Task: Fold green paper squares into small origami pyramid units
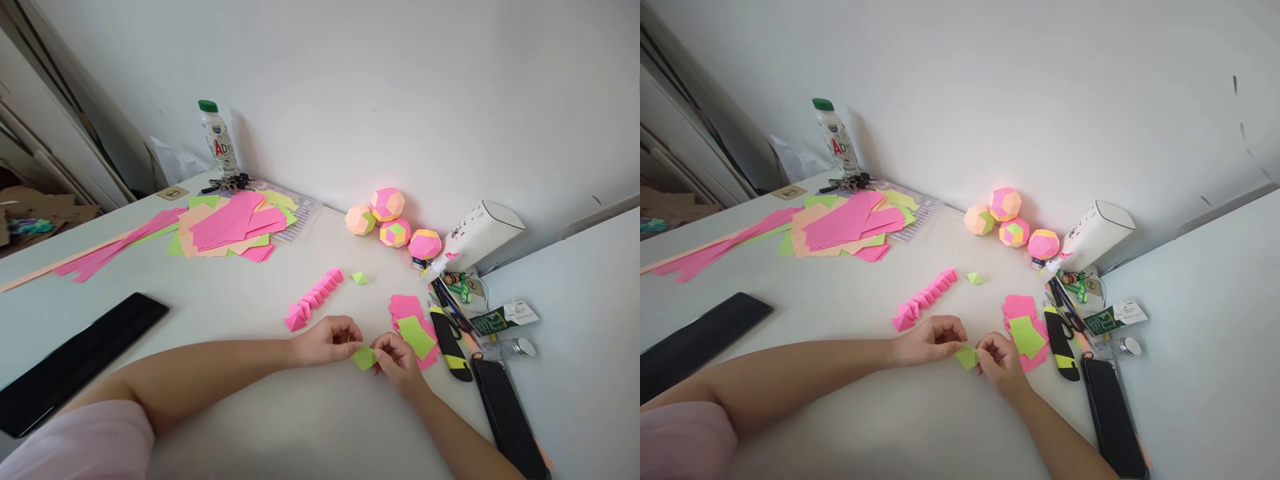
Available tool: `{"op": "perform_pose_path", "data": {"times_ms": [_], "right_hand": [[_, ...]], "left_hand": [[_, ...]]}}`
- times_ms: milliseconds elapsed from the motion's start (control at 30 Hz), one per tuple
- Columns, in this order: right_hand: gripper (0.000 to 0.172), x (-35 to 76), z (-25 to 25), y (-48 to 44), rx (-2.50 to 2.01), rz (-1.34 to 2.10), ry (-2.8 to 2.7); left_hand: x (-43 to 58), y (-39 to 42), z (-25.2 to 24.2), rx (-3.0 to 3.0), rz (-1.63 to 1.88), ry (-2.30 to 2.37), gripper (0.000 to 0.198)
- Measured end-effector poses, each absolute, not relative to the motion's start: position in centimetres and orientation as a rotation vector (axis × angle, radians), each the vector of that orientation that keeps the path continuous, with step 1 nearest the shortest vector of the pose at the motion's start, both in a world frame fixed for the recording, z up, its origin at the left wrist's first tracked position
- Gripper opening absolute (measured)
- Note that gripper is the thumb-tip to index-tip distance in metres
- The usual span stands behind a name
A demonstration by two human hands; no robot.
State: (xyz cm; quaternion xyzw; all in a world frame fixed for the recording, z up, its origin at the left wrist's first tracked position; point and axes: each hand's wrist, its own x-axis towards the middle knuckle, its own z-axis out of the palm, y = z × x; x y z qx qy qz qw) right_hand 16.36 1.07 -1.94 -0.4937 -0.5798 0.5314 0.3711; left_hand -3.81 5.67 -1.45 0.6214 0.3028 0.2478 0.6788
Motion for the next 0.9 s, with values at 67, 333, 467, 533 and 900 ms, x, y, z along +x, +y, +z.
{"op": "perform_pose_path", "data": {"times_ms": [67,333,467,533,900], "right_hand": [[0.019,16.2,-1.9,1.0,-1.255,1.350,-1.550],[0.010,15.4,-2.1,1.0,-1.283,1.257,-1.664],[0.010,15.5,-2.0,1.0,-1.292,1.262,-1.641],[0.011,15.7,-1.8,1.0,-1.295,1.293,-1.574],[0.021,16.8,-2.6,1.2,-1.122,1.338,-1.202]], "left_hand": [[-3.6,5.6,-1.6,1.476,0.541,0.707,0.013],[-3.2,5.3,-1.9,1.632,0.561,0.724,0.007],[-3.3,5.2,-1.7,1.613,0.570,0.704,0.004],[-3.4,5.3,-1.6,1.541,0.584,0.695,0.006],[-3.8,6.0,-2.5,1.322,0.633,0.714,0.024]]}}
